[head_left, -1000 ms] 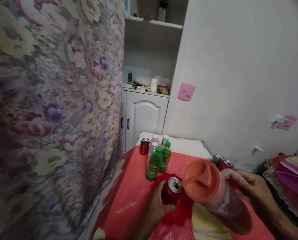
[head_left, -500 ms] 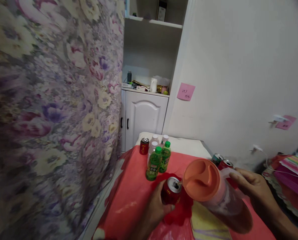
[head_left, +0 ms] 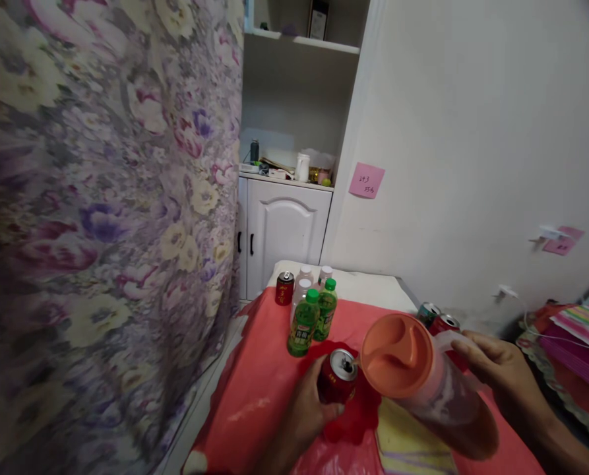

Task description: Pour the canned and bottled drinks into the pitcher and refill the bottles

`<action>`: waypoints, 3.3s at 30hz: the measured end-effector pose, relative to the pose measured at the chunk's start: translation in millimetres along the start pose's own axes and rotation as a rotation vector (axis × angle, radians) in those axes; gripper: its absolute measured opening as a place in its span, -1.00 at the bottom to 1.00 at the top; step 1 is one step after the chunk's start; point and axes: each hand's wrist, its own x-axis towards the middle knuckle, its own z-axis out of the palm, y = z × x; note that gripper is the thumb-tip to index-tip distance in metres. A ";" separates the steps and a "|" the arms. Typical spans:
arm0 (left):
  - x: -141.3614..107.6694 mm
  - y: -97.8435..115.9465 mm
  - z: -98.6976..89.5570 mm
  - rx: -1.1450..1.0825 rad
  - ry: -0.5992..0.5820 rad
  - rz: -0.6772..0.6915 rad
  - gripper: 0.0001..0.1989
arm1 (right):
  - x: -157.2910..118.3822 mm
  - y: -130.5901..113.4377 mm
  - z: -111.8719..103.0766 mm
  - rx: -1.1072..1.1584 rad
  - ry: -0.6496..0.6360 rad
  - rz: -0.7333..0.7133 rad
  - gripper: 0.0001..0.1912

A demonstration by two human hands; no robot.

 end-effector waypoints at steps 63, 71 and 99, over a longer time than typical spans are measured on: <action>0.1 -7.8 -4.1 0.073 -0.018 0.015 -0.16 | 2.6 -17.0 -5.6 0.018 -0.028 0.049 -0.51; 0.8 -8.9 -4.4 0.070 -0.034 0.003 -0.17 | 2.6 -15.8 -5.9 0.038 -0.031 0.047 -0.51; -0.7 -2.5 -1.8 0.063 -0.035 0.012 -0.19 | 1.1 -15.2 -5.5 0.049 -0.054 0.056 -0.51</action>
